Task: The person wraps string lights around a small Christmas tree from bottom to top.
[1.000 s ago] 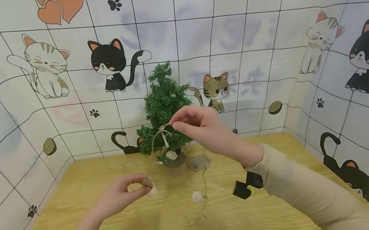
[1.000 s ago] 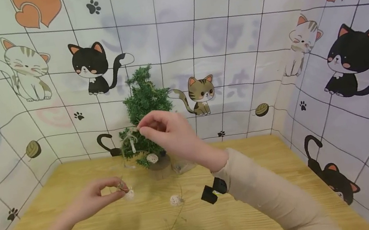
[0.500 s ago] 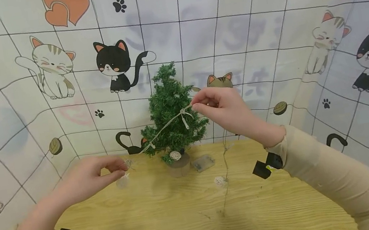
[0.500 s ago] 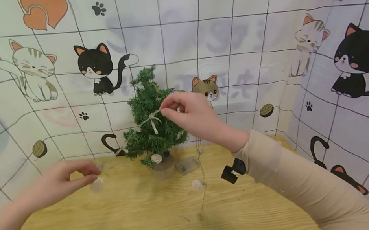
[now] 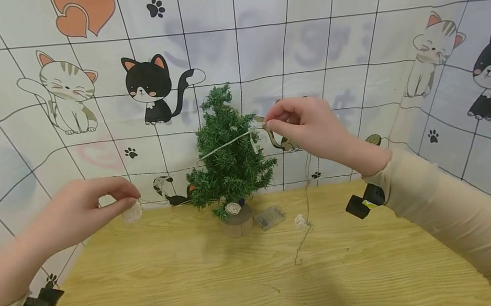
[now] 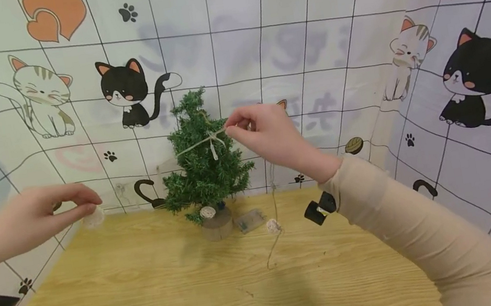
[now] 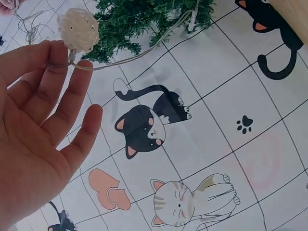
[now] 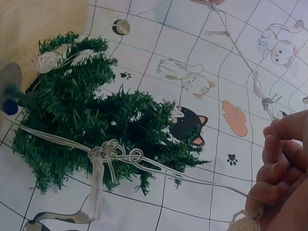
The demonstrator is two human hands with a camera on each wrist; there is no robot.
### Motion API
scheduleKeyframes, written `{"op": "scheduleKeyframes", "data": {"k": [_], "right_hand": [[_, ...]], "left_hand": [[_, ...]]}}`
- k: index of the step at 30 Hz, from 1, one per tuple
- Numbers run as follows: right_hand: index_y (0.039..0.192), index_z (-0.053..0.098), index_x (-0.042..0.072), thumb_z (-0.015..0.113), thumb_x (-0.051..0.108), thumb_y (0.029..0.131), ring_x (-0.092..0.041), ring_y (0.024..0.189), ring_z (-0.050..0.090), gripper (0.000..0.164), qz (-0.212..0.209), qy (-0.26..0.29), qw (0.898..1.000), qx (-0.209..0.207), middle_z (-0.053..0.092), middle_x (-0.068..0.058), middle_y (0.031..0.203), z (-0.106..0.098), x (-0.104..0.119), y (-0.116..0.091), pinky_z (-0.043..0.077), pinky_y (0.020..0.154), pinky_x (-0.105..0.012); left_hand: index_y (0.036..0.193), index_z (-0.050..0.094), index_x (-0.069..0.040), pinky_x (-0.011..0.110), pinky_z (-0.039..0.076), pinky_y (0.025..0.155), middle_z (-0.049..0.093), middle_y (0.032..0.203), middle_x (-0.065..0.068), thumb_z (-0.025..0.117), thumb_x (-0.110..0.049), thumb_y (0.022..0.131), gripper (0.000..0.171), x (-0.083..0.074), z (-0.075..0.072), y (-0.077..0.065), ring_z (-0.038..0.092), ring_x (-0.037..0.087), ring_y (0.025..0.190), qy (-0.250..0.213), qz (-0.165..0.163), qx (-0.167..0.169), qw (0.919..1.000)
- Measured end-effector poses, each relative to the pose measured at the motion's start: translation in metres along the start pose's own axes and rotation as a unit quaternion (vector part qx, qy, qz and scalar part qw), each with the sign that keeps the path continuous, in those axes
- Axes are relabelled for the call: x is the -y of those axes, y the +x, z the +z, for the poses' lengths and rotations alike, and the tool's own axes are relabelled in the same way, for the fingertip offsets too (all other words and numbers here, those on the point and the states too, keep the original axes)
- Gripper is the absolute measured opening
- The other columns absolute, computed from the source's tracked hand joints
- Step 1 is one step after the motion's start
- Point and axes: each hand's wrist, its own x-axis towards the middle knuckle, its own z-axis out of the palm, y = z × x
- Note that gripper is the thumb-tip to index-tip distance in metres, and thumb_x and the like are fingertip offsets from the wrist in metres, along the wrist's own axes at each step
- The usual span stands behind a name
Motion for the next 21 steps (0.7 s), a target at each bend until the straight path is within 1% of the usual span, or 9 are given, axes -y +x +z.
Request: {"op": "scheduleKeyframes", "data": {"k": [2, 5, 8, 10, 12, 14, 15, 18, 21], "right_hand": [[0.100, 0.072, 0.004, 0.062, 0.011, 0.095, -0.016, 0.058, 0.056, 0.013, -0.010, -0.012, 1.000, -0.007, 0.070, -0.005, 0.085, -0.003, -0.002, 0.002, 0.040, 0.054, -0.024], [0.099, 0.072, 0.004, 0.062, 0.010, 0.095, -0.014, 0.057, 0.054, 0.013, -0.023, -0.025, 0.999, -0.018, 0.070, -0.005, 0.084, -0.006, -0.004, 0.005, 0.039, 0.056, -0.024], [0.098, 0.072, 0.005, 0.062, 0.010, 0.095, -0.013, 0.058, 0.053, 0.013, -0.039, -0.040, 0.998, -0.027, 0.070, -0.006, 0.084, -0.010, -0.005, 0.009, 0.040, 0.061, -0.025], [0.098, 0.073, 0.005, 0.061, 0.011, 0.095, -0.013, 0.059, 0.054, 0.013, -0.044, -0.052, 0.997, -0.030, 0.071, -0.006, 0.086, -0.013, -0.006, 0.012, 0.039, 0.061, -0.025], [0.098, 0.073, 0.006, 0.061, 0.012, 0.095, -0.014, 0.057, 0.050, 0.013, -0.043, -0.067, 0.996, -0.035, 0.070, -0.005, 0.085, -0.017, -0.007, 0.015, 0.037, 0.059, -0.026], [0.097, 0.073, 0.006, 0.061, 0.012, 0.095, -0.016, 0.053, 0.046, 0.013, -0.039, -0.078, 0.995, -0.040, 0.070, -0.005, 0.084, -0.021, -0.008, 0.017, 0.035, 0.057, -0.027], [0.097, 0.073, 0.006, 0.061, 0.012, 0.095, -0.017, 0.053, 0.044, 0.013, -0.036, -0.084, 0.995, -0.042, 0.069, -0.005, 0.083, -0.023, -0.009, 0.018, 0.034, 0.056, -0.027], [0.097, 0.073, 0.007, 0.062, 0.012, 0.095, -0.018, 0.054, 0.043, 0.013, -0.031, -0.099, 0.993, -0.047, 0.068, -0.005, 0.081, -0.027, -0.010, 0.020, 0.033, 0.055, -0.027], [0.097, 0.073, 0.007, 0.062, 0.014, 0.095, -0.019, 0.058, 0.045, 0.013, -0.028, -0.116, 0.992, -0.046, 0.067, -0.004, 0.081, -0.031, -0.012, 0.023, 0.034, 0.057, -0.029]], "left_hand": [[0.096, 0.070, -0.027, 0.028, 0.042, 0.060, 0.068, 0.088, -0.016, 0.069, -0.015, 0.091, 0.013, -0.001, -0.005, 0.004, 0.058, 0.004, 0.073, 0.007, 0.000, -0.010, 0.9999], [0.098, 0.071, -0.023, 0.033, 0.045, 0.066, 0.069, 0.090, -0.012, 0.068, -0.014, 0.092, 0.011, -0.001, -0.011, 0.011, 0.060, 0.008, 0.077, 0.016, -0.006, -0.023, 0.9996], [0.101, 0.071, -0.022, 0.034, 0.046, 0.073, 0.069, 0.090, -0.011, 0.067, -0.014, 0.093, 0.012, -0.002, -0.017, 0.020, 0.061, 0.009, 0.082, 0.011, -0.029, -0.038, 0.9988], [0.106, 0.069, -0.022, 0.030, 0.045, 0.078, 0.069, 0.089, -0.009, 0.066, -0.017, 0.094, 0.013, -0.002, -0.021, 0.026, 0.060, 0.011, 0.085, -0.009, -0.051, -0.041, 0.9978], [0.111, 0.067, -0.022, 0.027, 0.042, 0.080, 0.069, 0.090, -0.007, 0.064, -0.020, 0.095, 0.016, -0.002, -0.024, 0.032, 0.059, 0.014, 0.088, -0.038, -0.076, -0.039, 0.9956], [0.116, 0.063, -0.023, 0.028, 0.041, 0.082, 0.068, 0.091, -0.005, 0.062, -0.025, 0.096, 0.020, -0.002, -0.027, 0.037, 0.057, 0.017, 0.091, -0.056, -0.097, -0.032, 0.9932], [0.117, 0.062, -0.022, 0.031, 0.040, 0.082, 0.068, 0.092, -0.003, 0.062, -0.026, 0.096, 0.021, -0.002, -0.028, 0.040, 0.057, 0.020, 0.092, -0.066, -0.102, -0.028, 0.9922], [0.119, 0.061, -0.022, 0.036, 0.042, 0.077, 0.067, 0.096, -0.001, 0.060, -0.029, 0.097, 0.023, -0.001, -0.030, 0.046, 0.060, 0.022, 0.090, -0.073, -0.115, -0.022, 0.9905], [0.120, 0.057, -0.021, 0.038, 0.042, 0.070, 0.066, 0.102, 0.003, 0.057, -0.031, 0.098, 0.025, 0.001, -0.028, 0.053, 0.063, 0.026, 0.086, -0.074, -0.120, -0.030, 0.9896]]}}
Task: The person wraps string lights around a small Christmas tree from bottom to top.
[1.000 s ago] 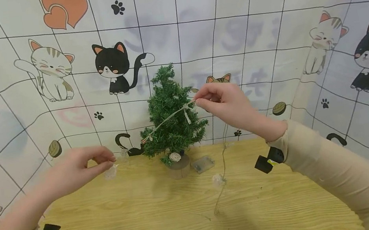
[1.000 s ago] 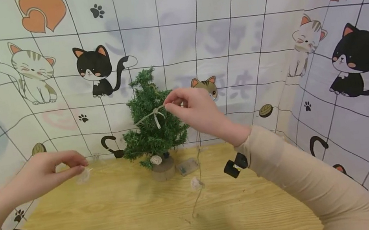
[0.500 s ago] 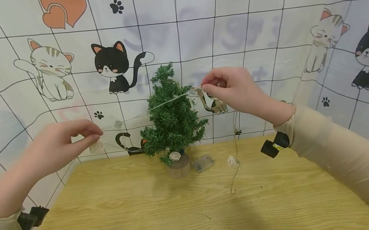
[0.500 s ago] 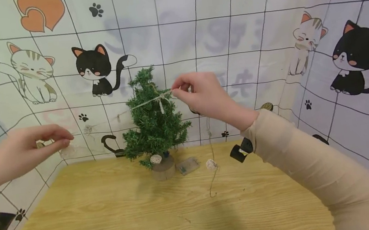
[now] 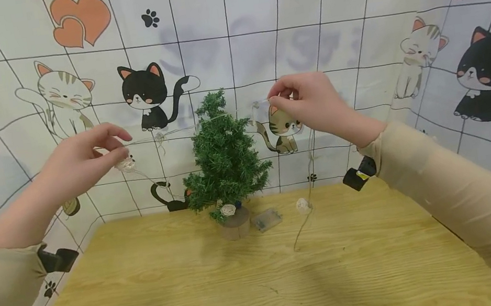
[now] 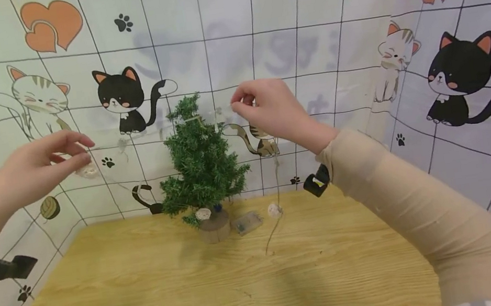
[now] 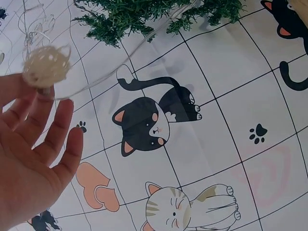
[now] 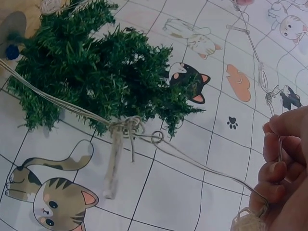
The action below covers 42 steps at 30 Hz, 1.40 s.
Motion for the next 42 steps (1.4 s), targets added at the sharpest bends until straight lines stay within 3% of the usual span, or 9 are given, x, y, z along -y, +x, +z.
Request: {"op": "scheduleKeyframes", "data": {"k": [5, 10, 13, 18, 21, 24, 32, 38, 42], "right_hand": [[0.099, 0.072, 0.007, 0.060, 0.016, 0.096, -0.020, 0.060, 0.047, 0.015, 0.005, -0.015, 1.000, 0.026, 0.065, -0.003, 0.082, 0.005, -0.008, 0.006, 0.037, 0.062, -0.032], [0.100, 0.072, 0.007, 0.057, 0.018, 0.097, -0.021, 0.065, 0.047, 0.019, 0.016, -0.030, 0.998, 0.044, 0.065, -0.004, 0.085, 0.013, -0.016, 0.011, 0.037, 0.066, -0.033], [0.100, 0.071, 0.007, 0.057, 0.020, 0.097, -0.020, 0.070, 0.048, 0.020, 0.024, -0.041, 0.998, 0.048, 0.066, -0.004, 0.086, 0.016, -0.018, 0.015, 0.036, 0.068, -0.034], [0.100, 0.071, 0.008, 0.055, 0.022, 0.098, -0.019, 0.071, 0.052, 0.021, 0.022, -0.084, 0.995, 0.047, 0.065, -0.003, 0.083, 0.023, -0.019, 0.024, 0.040, 0.067, -0.034], [0.102, 0.070, 0.009, 0.053, 0.023, 0.099, -0.019, 0.069, 0.052, 0.022, 0.017, -0.111, 0.993, 0.041, 0.063, -0.004, 0.081, 0.027, -0.018, 0.029, 0.041, 0.063, -0.034], [0.103, 0.070, 0.008, 0.053, 0.022, 0.099, -0.020, 0.067, 0.052, 0.023, 0.019, -0.122, 0.992, 0.030, 0.062, -0.004, 0.079, 0.030, -0.020, 0.035, 0.040, 0.061, -0.033], [0.103, 0.069, 0.007, 0.048, 0.022, 0.100, -0.021, 0.064, 0.048, 0.026, 0.027, -0.139, 0.990, -0.005, 0.062, -0.005, 0.078, 0.031, -0.028, 0.060, 0.035, 0.057, -0.032], [0.108, 0.068, 0.009, 0.044, 0.025, 0.101, -0.021, 0.071, 0.055, 0.029, 0.059, -0.160, 0.985, 0.006, 0.065, -0.004, 0.088, 0.031, -0.032, 0.078, 0.041, 0.059, -0.034], [0.108, 0.067, 0.009, 0.042, 0.025, 0.102, -0.021, 0.070, 0.054, 0.030, 0.071, -0.183, 0.981, 0.013, 0.065, -0.004, 0.089, 0.033, -0.035, 0.086, 0.041, 0.056, -0.035]], "left_hand": [[0.115, 0.052, -0.017, 0.036, 0.040, 0.074, 0.062, 0.105, 0.007, 0.053, -0.028, 0.100, 0.019, 0.005, 0.008, 0.008, 0.056, 0.022, 0.089, -0.023, -0.001, -0.056, 0.9982], [0.096, 0.064, -0.010, 0.027, 0.037, 0.074, 0.064, 0.095, 0.005, 0.052, -0.013, 0.098, 0.013, 0.011, 0.023, 0.013, 0.048, 0.013, 0.088, -0.034, 0.047, -0.132, 0.9895], [0.091, 0.070, -0.009, 0.036, 0.036, 0.073, 0.069, 0.093, 0.007, 0.050, -0.006, 0.096, 0.021, 0.013, 0.032, 0.017, 0.051, 0.018, 0.087, 0.014, 0.069, -0.164, 0.9839], [0.095, 0.075, -0.013, 0.060, 0.029, 0.085, 0.071, 0.096, 0.012, 0.047, -0.008, 0.094, 0.028, 0.012, 0.047, 0.024, 0.054, 0.035, 0.092, 0.139, 0.039, -0.226, 0.9633], [0.098, 0.076, -0.013, 0.062, 0.025, 0.089, 0.071, 0.096, 0.013, 0.047, -0.011, 0.094, 0.030, 0.012, 0.054, 0.029, 0.054, 0.037, 0.093, 0.159, 0.027, -0.266, 0.9504], [0.102, 0.076, -0.012, 0.060, 0.026, 0.088, 0.072, 0.097, 0.012, 0.048, -0.016, 0.095, 0.029, 0.012, 0.059, 0.036, 0.054, 0.037, 0.090, 0.148, 0.023, -0.291, 0.9449], [0.120, 0.070, -0.014, 0.055, 0.026, 0.086, 0.069, 0.100, 0.009, 0.051, -0.026, 0.095, 0.033, 0.016, 0.071, 0.057, 0.053, 0.036, 0.090, 0.103, -0.003, -0.300, 0.9483], [0.131, 0.063, -0.017, 0.059, 0.028, 0.088, 0.067, 0.109, 0.010, 0.049, -0.033, 0.096, 0.041, 0.021, 0.074, 0.071, 0.054, 0.037, 0.094, 0.070, -0.039, -0.270, 0.9595], [0.141, 0.053, -0.019, 0.061, 0.032, 0.083, 0.065, 0.119, 0.010, 0.048, -0.037, 0.095, 0.050, 0.029, 0.077, 0.080, 0.052, 0.034, 0.091, 0.049, -0.065, -0.228, 0.9702]]}}
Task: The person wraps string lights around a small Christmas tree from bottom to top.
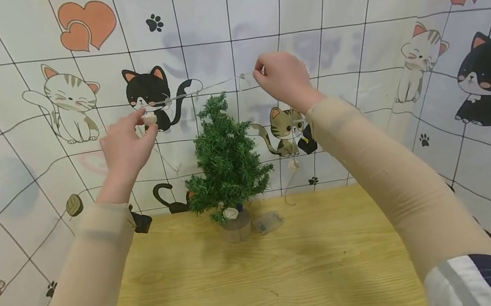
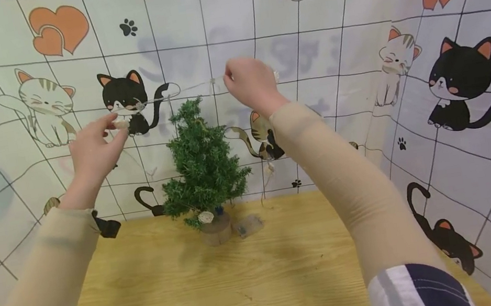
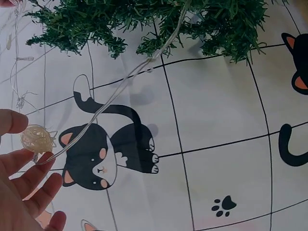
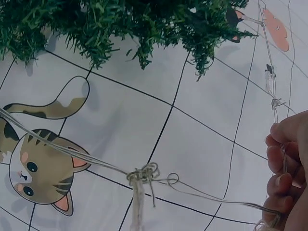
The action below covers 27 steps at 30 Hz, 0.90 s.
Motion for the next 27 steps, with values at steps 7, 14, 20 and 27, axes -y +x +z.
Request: {"op": "scheduleKeyframes", "data": {"k": [7, 14, 20, 27], "right_hand": [[0.109, 0.066, 0.007, 0.042, 0.023, 0.102, -0.023, 0.078, 0.059, 0.029, 0.021, -0.023, 1.000, 0.004, 0.068, -0.007, 0.102, 0.007, -0.003, 0.011, 0.046, 0.058, -0.038], [0.076, 0.053, 0.008, 0.044, 0.024, 0.098, -0.016, 0.059, 0.042, 0.029, 0.102, 0.144, 0.984, 0.031, 0.050, -0.001, 0.066, 0.018, -0.015, 0.018, 0.034, 0.058, -0.030], [0.094, 0.062, 0.006, 0.048, 0.022, 0.099, -0.009, 0.047, 0.033, 0.021, 0.225, 0.459, 0.858, 0.062, 0.061, 0.001, 0.073, 0.025, -0.028, 0.021, 0.026, 0.045, -0.024], [0.099, 0.049, 0.008, 0.046, 0.023, 0.104, -0.016, 0.056, 0.043, 0.016, 0.274, 0.710, 0.646, 0.061, 0.068, -0.006, 0.103, 0.025, -0.028, 0.026, 0.027, 0.047, -0.023]], "left_hand": [[0.149, 0.042, -0.020, 0.058, 0.033, 0.085, 0.060, 0.123, 0.011, 0.047, -0.037, 0.095, 0.057, 0.005, 0.012, 0.012, 0.050, 0.032, 0.096, -0.042, -0.032, 0.064, 0.9966], [0.149, 0.040, -0.013, 0.040, 0.036, 0.069, 0.061, 0.103, 0.013, 0.049, -0.036, 0.098, 0.057, 0.007, 0.023, 0.021, 0.052, 0.028, 0.085, -0.118, -0.057, 0.088, 0.9875], [0.154, 0.029, -0.018, 0.037, 0.035, 0.072, 0.056, 0.115, 0.014, 0.052, -0.039, 0.098, 0.064, 0.003, 0.028, 0.023, 0.047, 0.025, 0.092, -0.222, -0.087, 0.124, 0.9631], [0.156, 0.023, -0.021, 0.037, 0.033, 0.076, 0.053, 0.123, 0.014, 0.053, -0.034, 0.099, 0.066, 0.000, 0.033, 0.026, 0.045, 0.022, 0.100, -0.276, -0.088, 0.143, 0.9463]]}}
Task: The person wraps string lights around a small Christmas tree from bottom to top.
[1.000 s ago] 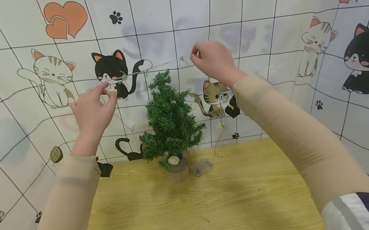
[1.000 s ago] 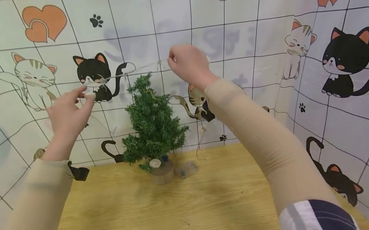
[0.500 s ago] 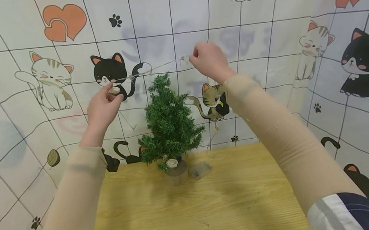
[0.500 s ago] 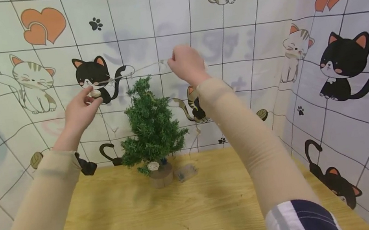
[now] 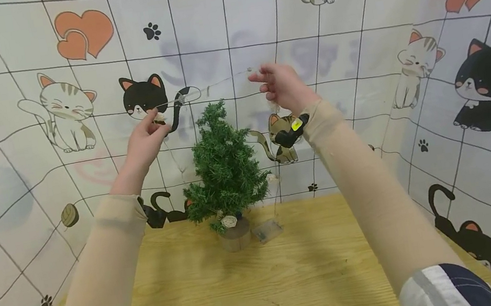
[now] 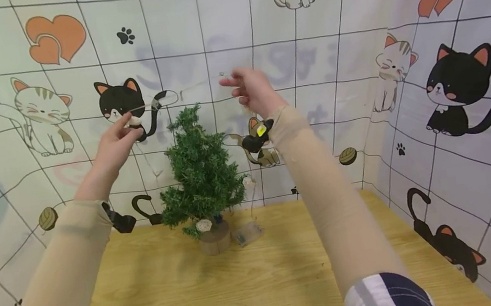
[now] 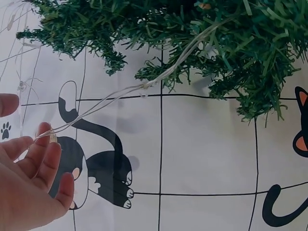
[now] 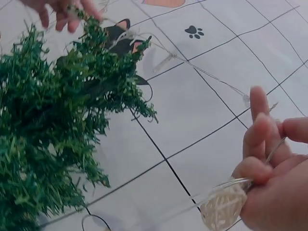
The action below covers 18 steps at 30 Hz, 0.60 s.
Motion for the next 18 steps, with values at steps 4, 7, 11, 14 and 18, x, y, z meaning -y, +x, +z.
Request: {"op": "scheduleKeyframes", "data": {"k": [4, 7, 11, 14, 18], "right_hand": [[0.087, 0.046, 0.008, 0.040, 0.024, 0.106, -0.020, 0.076, 0.057, 0.025, -0.012, 0.081, 0.996, 0.035, 0.063, -0.009, 0.125, 0.006, -0.004, 0.005, 0.036, 0.057, -0.025], [0.085, 0.045, 0.008, 0.036, 0.023, 0.107, -0.024, 0.105, 0.061, 0.028, -0.022, 0.115, 0.992, 0.054, 0.059, -0.009, 0.132, 0.010, -0.009, 0.009, 0.045, 0.082, -0.029], [0.086, 0.043, 0.005, 0.036, 0.017, 0.107, -0.025, 0.125, 0.052, 0.025, -0.036, 0.155, 0.985, 0.063, 0.055, -0.011, 0.138, 0.015, -0.017, 0.016, 0.037, 0.106, -0.038], [0.089, 0.040, 0.004, 0.036, 0.016, 0.107, -0.025, 0.131, 0.047, 0.021, -0.054, 0.158, 0.984, 0.060, 0.050, -0.011, 0.143, 0.015, -0.023, 0.021, 0.035, 0.108, -0.040], [0.098, 0.037, 0.005, 0.034, 0.016, 0.107, -0.022, 0.135, 0.042, 0.015, -0.071, 0.114, 0.990, 0.049, 0.045, -0.008, 0.147, 0.015, -0.030, 0.028, 0.032, 0.110, -0.040]], "left_hand": [[0.156, 0.020, -0.022, 0.039, 0.032, 0.080, 0.051, 0.125, 0.014, 0.053, -0.036, 0.099, 0.067, 0.005, 0.001, 0.002, 0.043, 0.024, 0.103, -0.012, -0.002, 0.016, 0.9998], [0.157, 0.015, -0.023, 0.044, 0.033, 0.088, 0.048, 0.131, 0.016, 0.052, -0.038, 0.099, 0.070, 0.008, 0.002, 0.004, 0.043, 0.027, 0.114, -0.012, -0.005, 0.036, 0.9993], [0.157, 0.006, -0.024, 0.050, 0.031, 0.096, 0.045, 0.136, 0.019, 0.052, -0.040, 0.100, 0.075, 0.011, 0.007, 0.008, 0.040, 0.032, 0.125, -0.003, -0.008, 0.066, 0.9978], [0.157, 0.001, -0.025, 0.052, 0.030, 0.103, 0.042, 0.140, 0.019, 0.050, -0.042, 0.100, 0.077, 0.013, 0.011, 0.013, 0.037, 0.034, 0.131, 0.010, -0.009, 0.089, 0.9959], [0.156, -0.003, -0.026, 0.056, 0.026, 0.108, 0.034, 0.149, 0.020, 0.047, -0.043, 0.101, 0.077, 0.019, 0.017, 0.020, 0.030, 0.036, 0.138, 0.020, -0.009, 0.111, 0.9935]]}}
